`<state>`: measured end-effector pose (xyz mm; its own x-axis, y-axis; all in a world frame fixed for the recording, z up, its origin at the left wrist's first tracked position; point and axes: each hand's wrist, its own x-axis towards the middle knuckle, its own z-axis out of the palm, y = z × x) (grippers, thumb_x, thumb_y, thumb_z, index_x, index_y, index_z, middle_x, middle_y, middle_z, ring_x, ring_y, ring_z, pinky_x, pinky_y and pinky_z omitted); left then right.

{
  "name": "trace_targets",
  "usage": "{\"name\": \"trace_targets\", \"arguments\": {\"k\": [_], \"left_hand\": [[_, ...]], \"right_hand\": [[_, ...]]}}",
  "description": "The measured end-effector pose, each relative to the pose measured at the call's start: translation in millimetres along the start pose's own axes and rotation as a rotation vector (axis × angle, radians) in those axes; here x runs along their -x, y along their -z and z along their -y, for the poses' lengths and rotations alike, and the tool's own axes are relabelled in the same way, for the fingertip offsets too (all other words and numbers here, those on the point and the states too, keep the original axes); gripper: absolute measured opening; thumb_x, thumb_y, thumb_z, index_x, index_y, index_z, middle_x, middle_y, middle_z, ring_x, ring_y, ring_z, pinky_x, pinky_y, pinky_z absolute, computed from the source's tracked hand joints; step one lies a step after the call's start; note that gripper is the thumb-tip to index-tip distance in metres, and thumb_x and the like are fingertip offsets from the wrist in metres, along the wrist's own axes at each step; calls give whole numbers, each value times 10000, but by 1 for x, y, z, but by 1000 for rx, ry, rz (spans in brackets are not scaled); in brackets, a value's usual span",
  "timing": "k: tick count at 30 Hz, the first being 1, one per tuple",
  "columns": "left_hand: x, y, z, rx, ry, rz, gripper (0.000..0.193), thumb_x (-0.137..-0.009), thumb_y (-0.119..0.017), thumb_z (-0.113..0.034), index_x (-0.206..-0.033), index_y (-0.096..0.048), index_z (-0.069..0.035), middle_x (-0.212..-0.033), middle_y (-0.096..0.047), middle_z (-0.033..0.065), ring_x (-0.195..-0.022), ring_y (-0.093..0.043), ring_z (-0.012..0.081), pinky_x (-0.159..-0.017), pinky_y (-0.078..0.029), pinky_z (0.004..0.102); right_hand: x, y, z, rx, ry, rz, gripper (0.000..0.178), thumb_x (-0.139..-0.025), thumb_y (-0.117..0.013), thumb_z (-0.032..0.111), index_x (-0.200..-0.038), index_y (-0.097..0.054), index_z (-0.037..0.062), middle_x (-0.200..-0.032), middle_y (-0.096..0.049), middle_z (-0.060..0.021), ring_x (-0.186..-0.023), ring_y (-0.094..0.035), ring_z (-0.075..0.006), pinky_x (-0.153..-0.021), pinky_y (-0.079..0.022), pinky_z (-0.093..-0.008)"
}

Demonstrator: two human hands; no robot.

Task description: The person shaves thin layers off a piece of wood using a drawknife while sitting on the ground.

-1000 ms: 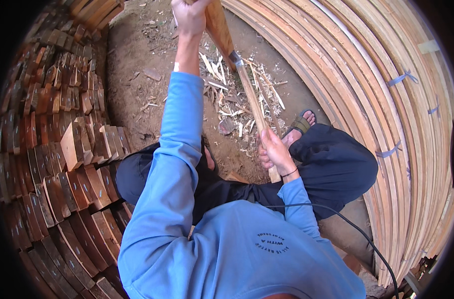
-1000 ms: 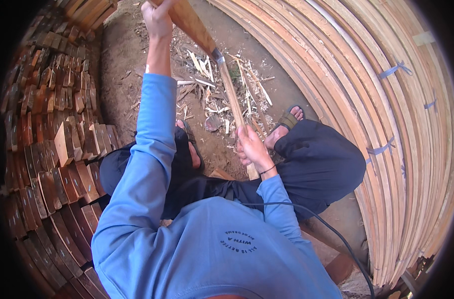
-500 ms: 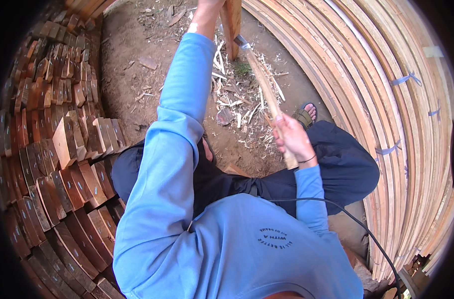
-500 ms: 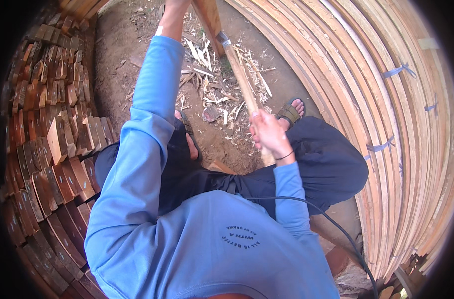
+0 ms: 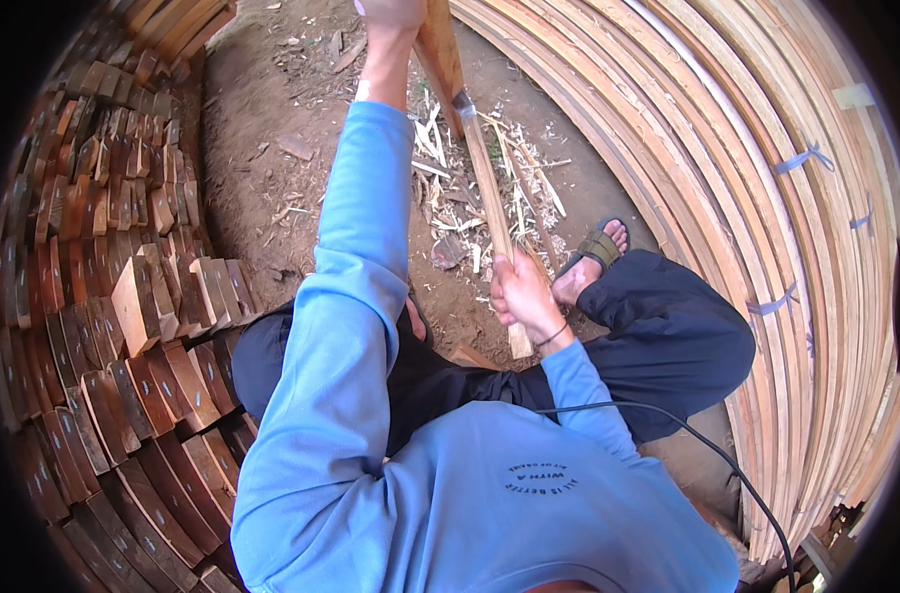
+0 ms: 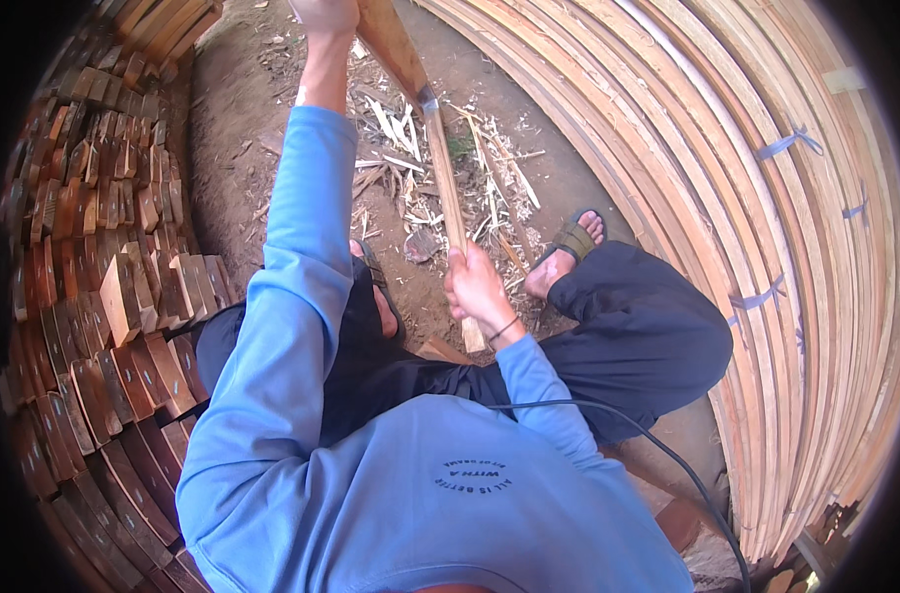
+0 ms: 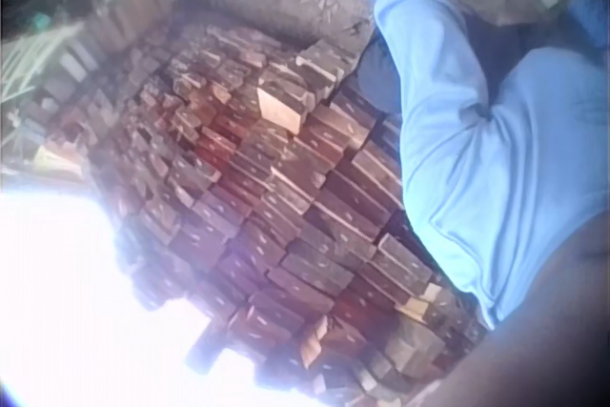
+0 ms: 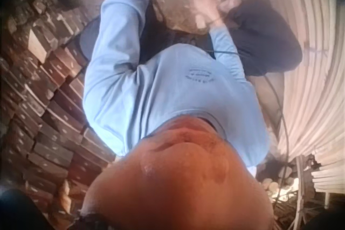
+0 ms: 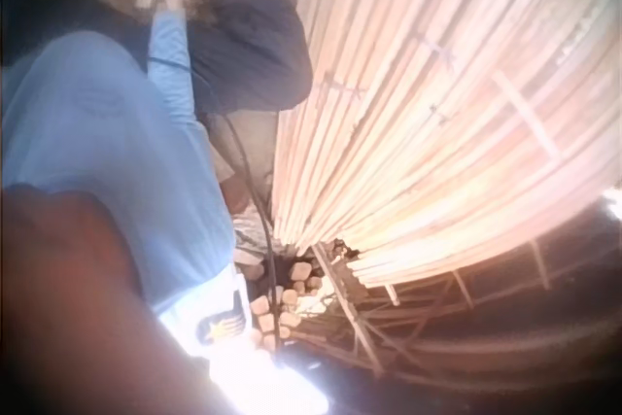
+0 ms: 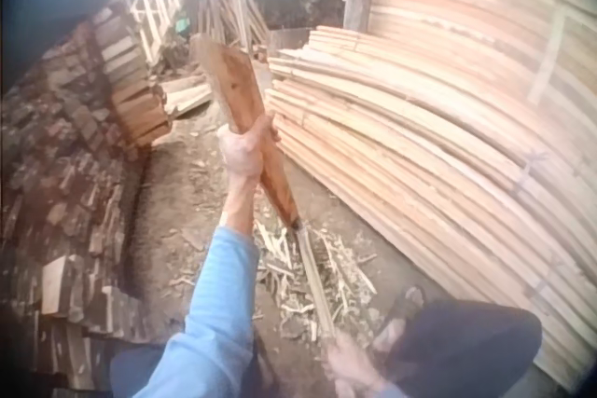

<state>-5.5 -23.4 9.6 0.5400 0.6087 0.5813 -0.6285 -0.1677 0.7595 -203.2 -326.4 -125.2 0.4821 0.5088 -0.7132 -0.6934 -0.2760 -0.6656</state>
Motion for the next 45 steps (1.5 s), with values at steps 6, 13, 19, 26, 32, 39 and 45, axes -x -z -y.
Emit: {"name": "trace_targets", "arguments": {"k": [6,13,19,26,32,39,45], "left_hand": [[-8,2,0,30,60,52,183,-882,-758,-139,-908,-714,37,-707,-682,84,-587,-661,181,-570,-539,312],[14,-11,-2,89,68,22,211,-893,-744,-144,-948,-698,55,-720,-679,96,-582,-664,200,-551,-538,324],[-14,25,2,-55,-20,-123,251,-883,-754,-187,-928,-694,53,-712,-674,110,-577,-661,213,-550,-537,328],[9,25,5,-61,-14,-186,259,-873,-788,-193,-926,-700,45,-734,-666,85,-573,-644,196,-558,-537,327],[-5,55,7,-80,-100,-304,254,-871,-798,-192,-923,-702,38,-717,-655,71,-568,-623,183,-557,-520,316],[-10,75,1,-86,-92,-339,260,-872,-793,-191,-911,-684,42,-708,-657,90,-570,-630,203,-553,-528,334],[-5,62,1,52,-204,-251,213,-859,-741,-21,-904,-625,151,-711,-663,204,-555,-685,310,-517,-617,418]], "right_hand": [[27,12,-13,29,21,-31,173,-1114,-414,254,-1095,-460,88,-681,-460,24,-478,-430,-69,-384,-386,-255],[24,3,-1,-191,-100,80,162,-1119,-412,251,-1048,-414,106,-692,-389,36,-488,-348,-54,-380,-306,-240],[62,15,-24,85,19,11,172,-1105,-429,222,-1176,-502,83,-676,-460,21,-446,-428,-69,-361,-368,-259],[31,2,-27,87,8,-52,192,-1124,-399,262,-1001,-410,115,-670,-431,26,-462,-411,-67,-375,-363,-264],[31,8,-42,244,59,-72,265,-1106,-428,299,-1067,-506,49,-587,-489,-8,-390,-511,-138,-366,-431,-316],[70,16,-43,259,63,-41,272,-1098,-438,257,-974,-535,35,-578,-511,-24,-396,-532,-143,-374,-418,-339],[15,-7,-36,298,86,-122,270,-1090,-459,233,-917,-512,32,-553,-487,-13,-375,-515,-143,-369,-400,-333]]}}
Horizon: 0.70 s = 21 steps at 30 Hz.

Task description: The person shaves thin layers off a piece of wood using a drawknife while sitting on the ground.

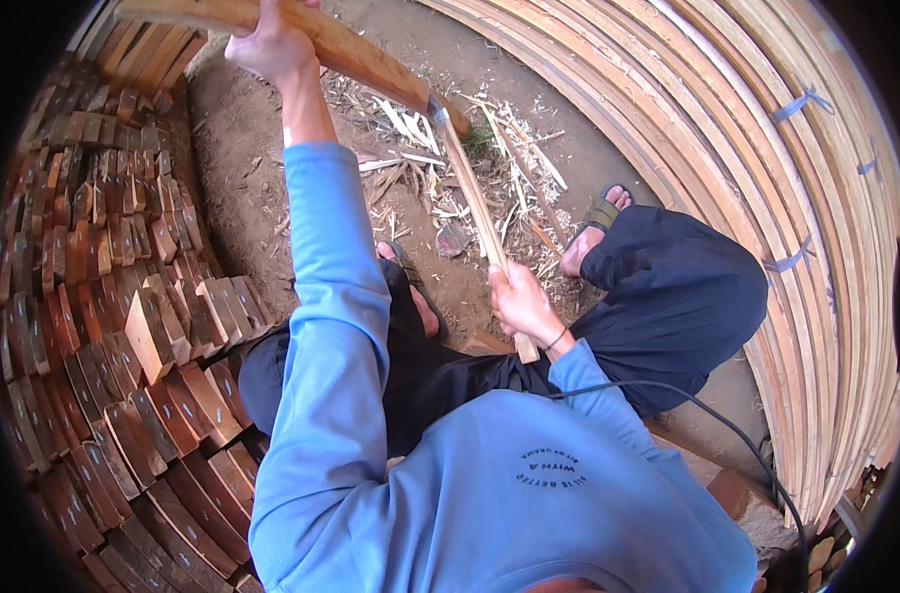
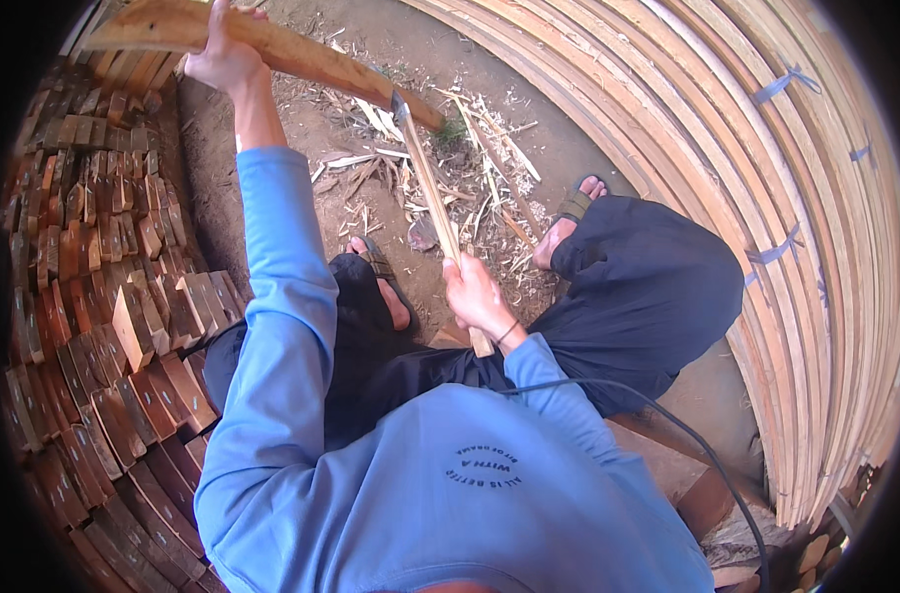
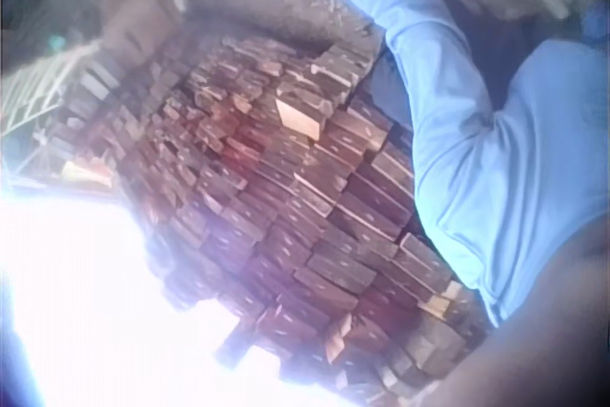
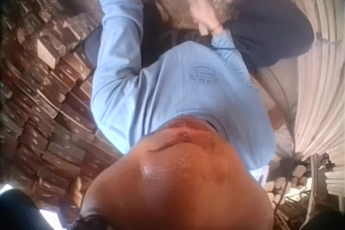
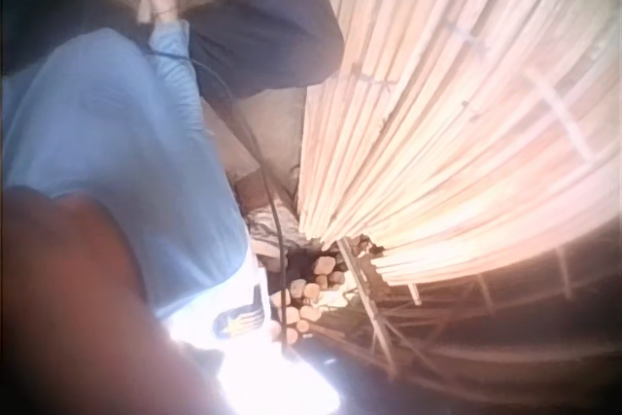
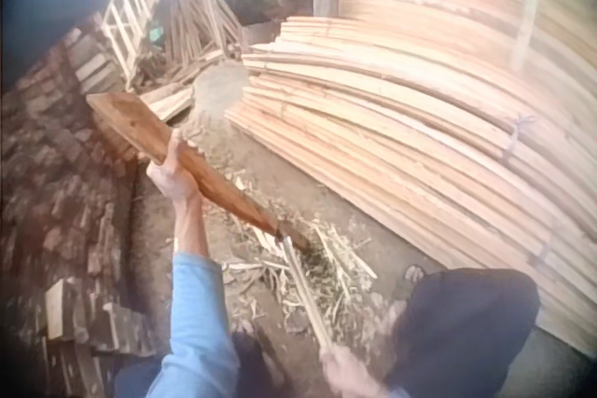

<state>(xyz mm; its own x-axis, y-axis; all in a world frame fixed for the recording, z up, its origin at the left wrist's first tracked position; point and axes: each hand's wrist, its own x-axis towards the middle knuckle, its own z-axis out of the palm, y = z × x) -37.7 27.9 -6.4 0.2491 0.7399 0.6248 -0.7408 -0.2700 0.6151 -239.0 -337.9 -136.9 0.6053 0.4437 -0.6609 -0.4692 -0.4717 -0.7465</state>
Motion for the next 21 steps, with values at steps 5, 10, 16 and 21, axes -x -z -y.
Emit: {"name": "trace_targets", "arguments": {"k": [5,10,16,21], "left_hand": [[-20,16,11,-37,64,-67,240,-851,-737,-13,-932,-611,175,-718,-662,223,-547,-677,319,-519,-618,423],[1,-18,-1,-93,82,-37,253,-864,-774,-128,-955,-665,82,-771,-678,145,-608,-659,242,-578,-564,359],[-5,9,15,-174,53,-98,225,-873,-787,-163,-945,-677,20,-734,-657,69,-590,-637,190,-562,-538,333],[-12,-20,5,-140,58,-12,244,-874,-784,-182,-947,-685,29,-741,-667,85,-586,-639,193,-562,-546,332]], "right_hand": [[70,26,-32,-61,46,79,267,-1088,-459,213,-908,-511,22,-548,-518,-43,-375,-531,-162,-388,-420,-362],[11,10,-6,5,-19,0,286,-1102,-444,248,-927,-510,31,-558,-494,-30,-378,-516,-147,-374,-423,-348],[74,20,-13,-145,-65,126,262,-1117,-409,266,-953,-461,69,-600,-454,14,-388,-444,-98,-353,-385,-282],[32,6,-4,-271,-17,123,255,-1113,-417,257,-983,-482,48,-575,-466,7,-375,-479,-114,-359,-406,-291]]}}
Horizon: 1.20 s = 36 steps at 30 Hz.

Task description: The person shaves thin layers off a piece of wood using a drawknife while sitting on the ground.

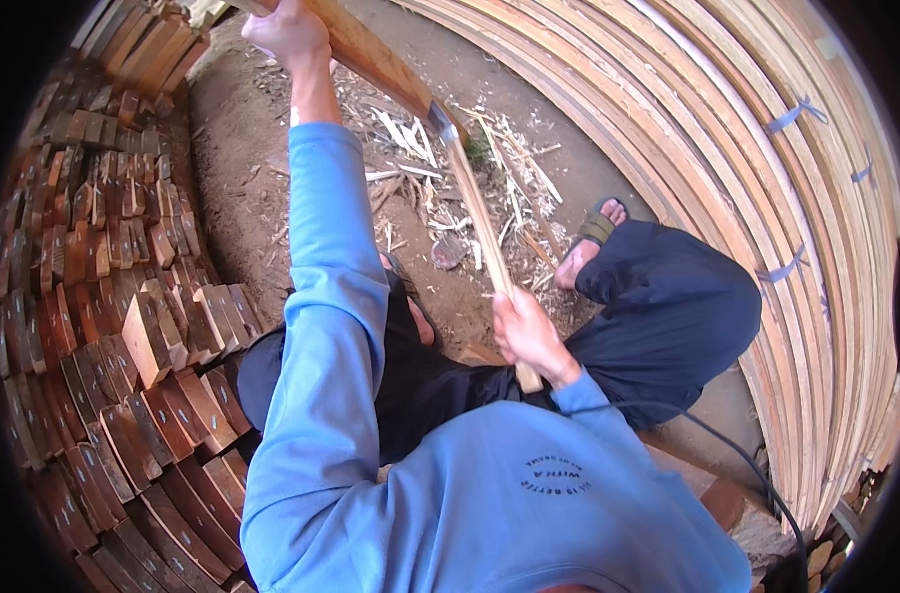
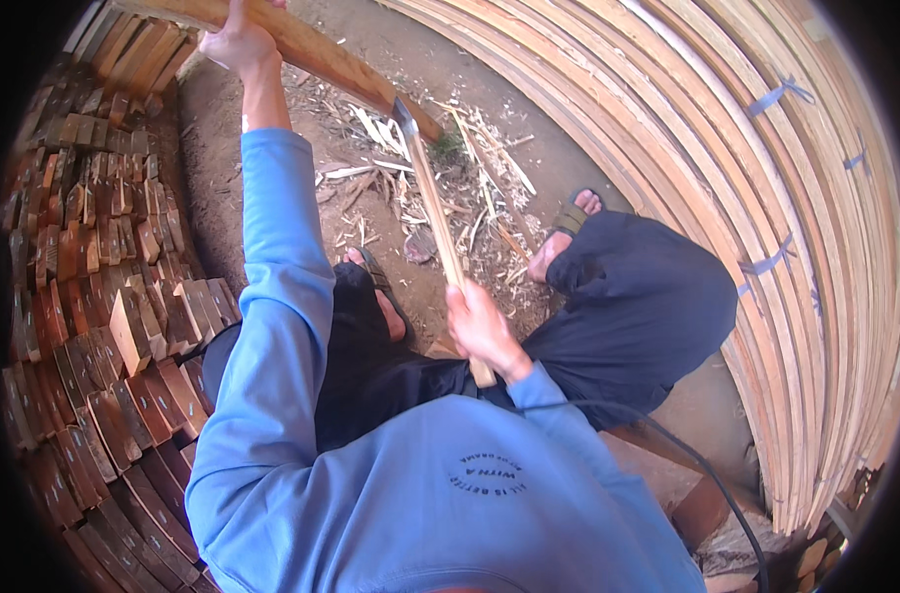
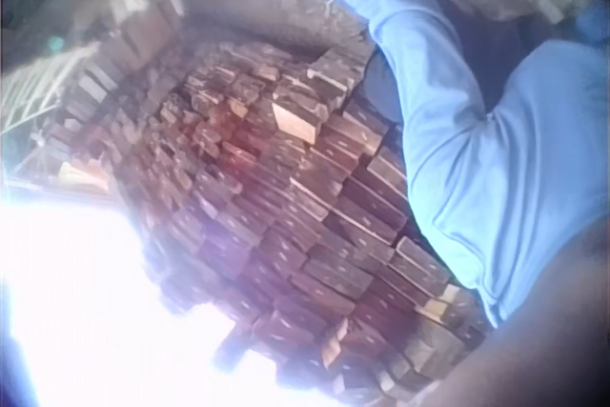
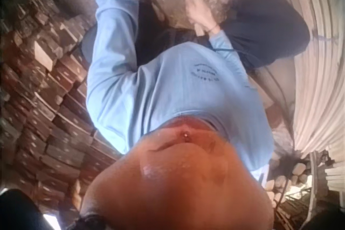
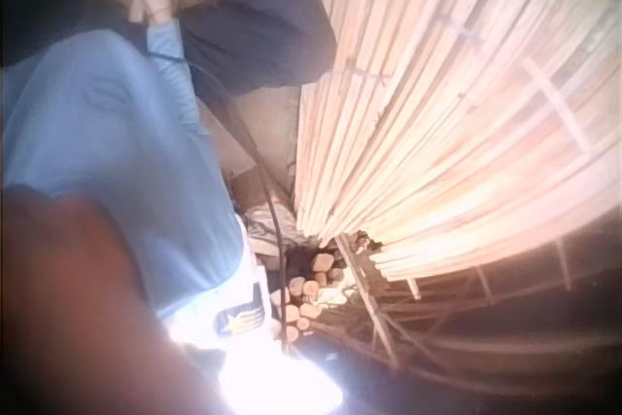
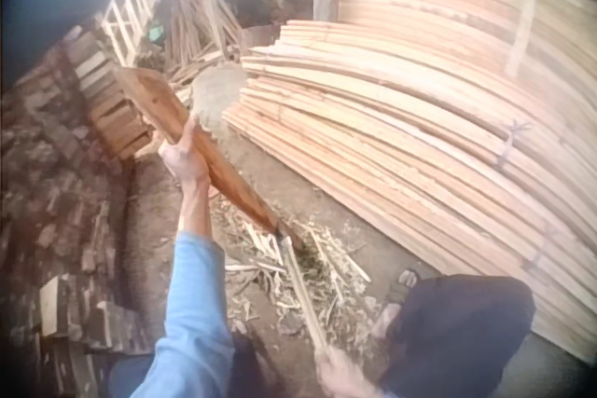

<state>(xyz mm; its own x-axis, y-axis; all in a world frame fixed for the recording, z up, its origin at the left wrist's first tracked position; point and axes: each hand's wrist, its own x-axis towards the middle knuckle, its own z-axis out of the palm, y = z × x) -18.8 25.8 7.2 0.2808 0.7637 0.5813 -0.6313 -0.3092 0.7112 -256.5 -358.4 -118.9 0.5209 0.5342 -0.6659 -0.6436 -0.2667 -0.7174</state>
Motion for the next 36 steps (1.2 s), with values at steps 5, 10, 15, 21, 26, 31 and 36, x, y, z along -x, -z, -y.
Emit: {"name": "trace_targets", "arguments": {"k": [5,10,15,21,26,31,36], "left_hand": [[7,8,4,-4,56,-37,263,-876,-788,-203,-902,-691,40,-709,-662,87,-572,-638,195,-555,-541,334],[6,-3,5,-28,102,-47,276,-871,-795,-191,-951,-707,58,-722,-671,98,-583,-649,202,-559,-541,334],[14,-2,4,50,51,-27,273,-872,-795,-176,-970,-709,64,-712,-673,91,-582,-646,198,-566,-543,334],[0,2,12,-27,64,-54,273,-866,-809,-197,-941,-714,48,-711,-674,82,-580,-643,187,-562,-530,328],[23,-18,3,-6,82,-8,260,-872,-805,-182,-954,-717,48,-718,-677,87,-587,-648,185,-560,-533,328],[2,-2,9,12,87,-36,259,-870,-807,-159,-980,-715,58,-741,-682,87,-589,-650,183,-557,-539,331],[16,-3,2,41,106,-33,258,-880,-800,-168,-965,-715,60,-744,-681,89,-582,-647,181,-549,-535,324]], "right_hand": [[18,4,-3,69,-28,-11,272,-1113,-425,259,-926,-451,64,-575,-461,10,-394,-470,-101,-356,-393,-286],[15,-2,14,-41,-69,-16,278,-1115,-418,264,-918,-442,70,-590,-456,12,-408,-447,-87,-357,-387,-274],[15,-3,-6,96,9,-26,293,-1118,-408,281,-922,-449,67,-555,-447,6,-365,-479,-123,-344,-389,-309],[33,11,14,62,-140,-5,204,-1119,-418,256,-982,-409,105,-640,-408,41,-421,-385,-72,-349,-345,-260],[-29,2,12,111,-27,-27,237,-1116,-420,274,-962,-432,94,-635,-429,28,-428,-408,-77,-367,-371,-273],[18,8,13,38,-83,-15,255,-1111,-428,270,-947,-451,76,-622,-451,24,-411,-419,-83,-350,-381,-268],[-26,-2,13,129,-14,-14,219,-1117,-406,247,-959,-429,98,-638,-410,36,-438,-398,-65,-364,-358,-254]]}}
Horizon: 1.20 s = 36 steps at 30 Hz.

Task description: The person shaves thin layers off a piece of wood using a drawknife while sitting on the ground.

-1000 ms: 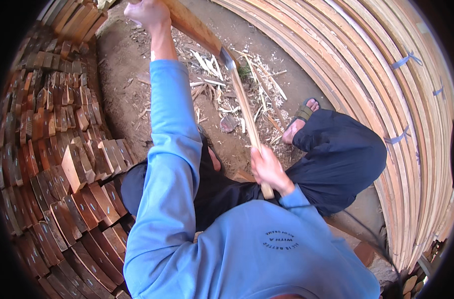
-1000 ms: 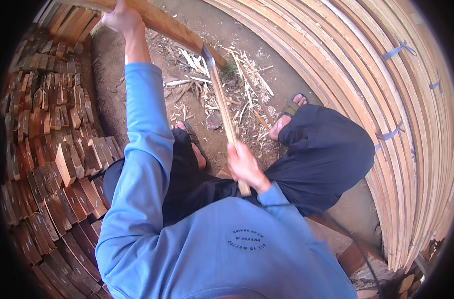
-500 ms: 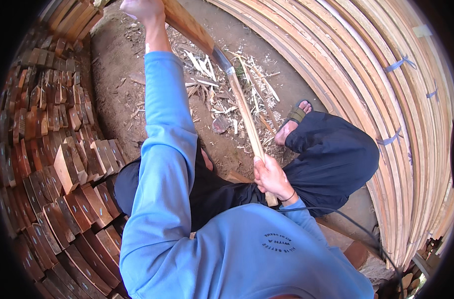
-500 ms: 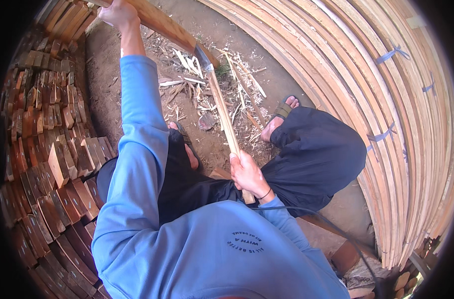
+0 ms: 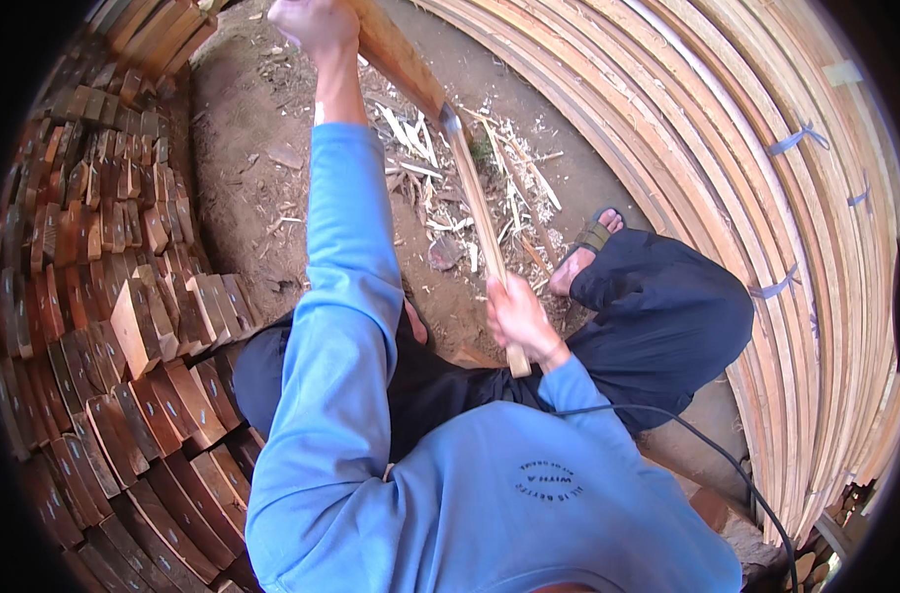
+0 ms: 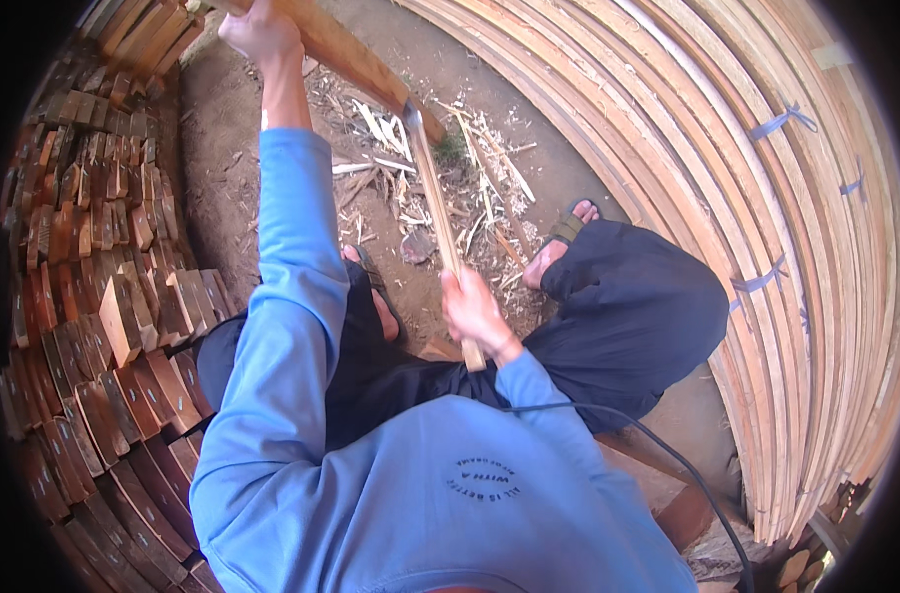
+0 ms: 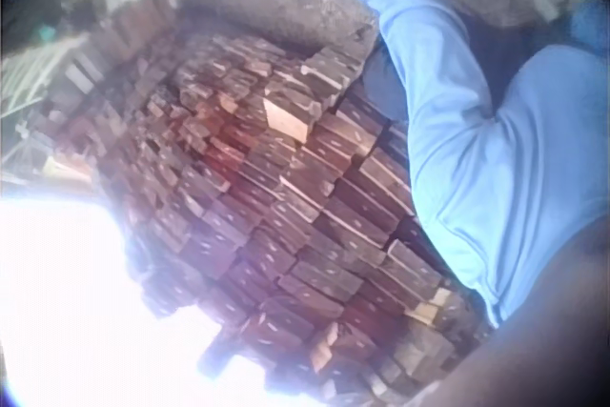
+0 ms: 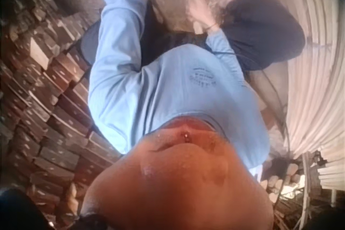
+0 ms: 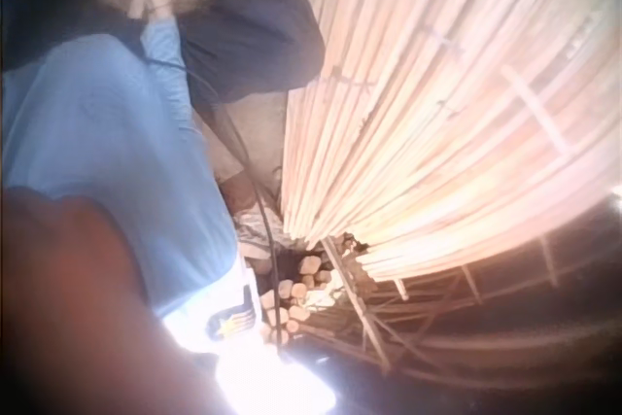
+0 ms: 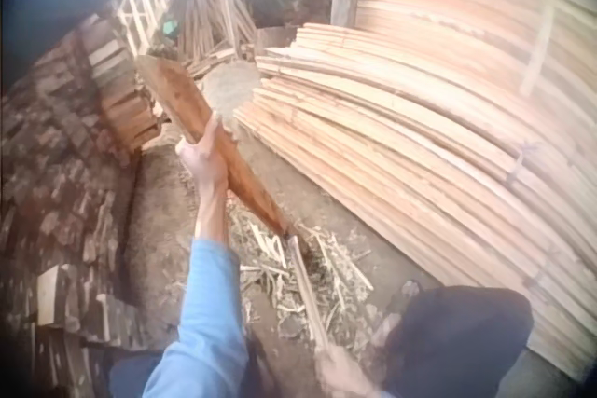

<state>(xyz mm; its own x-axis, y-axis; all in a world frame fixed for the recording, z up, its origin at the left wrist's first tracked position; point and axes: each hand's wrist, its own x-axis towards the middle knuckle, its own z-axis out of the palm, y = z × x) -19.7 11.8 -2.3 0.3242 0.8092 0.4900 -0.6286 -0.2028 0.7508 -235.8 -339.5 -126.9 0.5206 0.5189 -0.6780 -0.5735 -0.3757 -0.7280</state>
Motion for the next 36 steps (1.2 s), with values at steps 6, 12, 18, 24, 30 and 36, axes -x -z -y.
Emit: {"name": "trace_targets", "arguments": {"k": [6,12,18,24,30,36], "left_hand": [[-6,7,0,7,-36,-1,264,-891,-782,-178,-981,-712,60,-747,-683,97,-570,-650,194,-542,-530,323],[10,-16,-20,-16,21,88,239,-902,-750,-162,-982,-692,57,-740,-681,102,-581,-658,206,-547,-534,324],[0,11,-13,17,83,83,262,-888,-756,-200,-940,-674,43,-743,-666,100,-575,-649,212,-556,-542,331],[-11,35,-14,131,156,202,289,-834,-745,-193,-984,-647,33,-790,-662,118,-618,-643,218,-575,-550,335],[-1,38,-32,347,279,437,295,-857,-754,-153,-1040,-643,50,-878,-686,152,-718,-681,248,-662,-570,356],[21,34,-54,-152,14,96,425,-888,-809,-208,-1187,-637,40,-1120,-702,194,-994,-710,264,-938,-565,353]], "right_hand": [[61,17,-4,-98,-87,31,256,-1107,-431,249,-925,-447,69,-627,-464,12,-413,-456,-91,-348,-382,-284],[21,15,26,-137,-74,26,236,-1119,-426,283,-961,-426,109,-664,-411,45,-452,-389,-65,-379,-364,-248],[66,30,19,-165,-177,50,186,-1104,-428,226,-977,-443,91,-667,-438,28,-444,-407,-58,-360,-371,-246],[56,27,27,-170,-151,89,159,-1109,-430,216,-1004,-432,97,-681,-410,28,-455,-370,-53,-357,-332,-243],[35,29,17,-238,-130,110,169,-1110,-446,240,-1022,-437,96,-694,-413,23,-457,-356,-51,-359,-321,-240],[19,4,-11,-27,-35,-6,223,-1097,-459,256,-985,-465,63,-641,-474,-7,-419,-458,-99,-353,-395,-287]]}}
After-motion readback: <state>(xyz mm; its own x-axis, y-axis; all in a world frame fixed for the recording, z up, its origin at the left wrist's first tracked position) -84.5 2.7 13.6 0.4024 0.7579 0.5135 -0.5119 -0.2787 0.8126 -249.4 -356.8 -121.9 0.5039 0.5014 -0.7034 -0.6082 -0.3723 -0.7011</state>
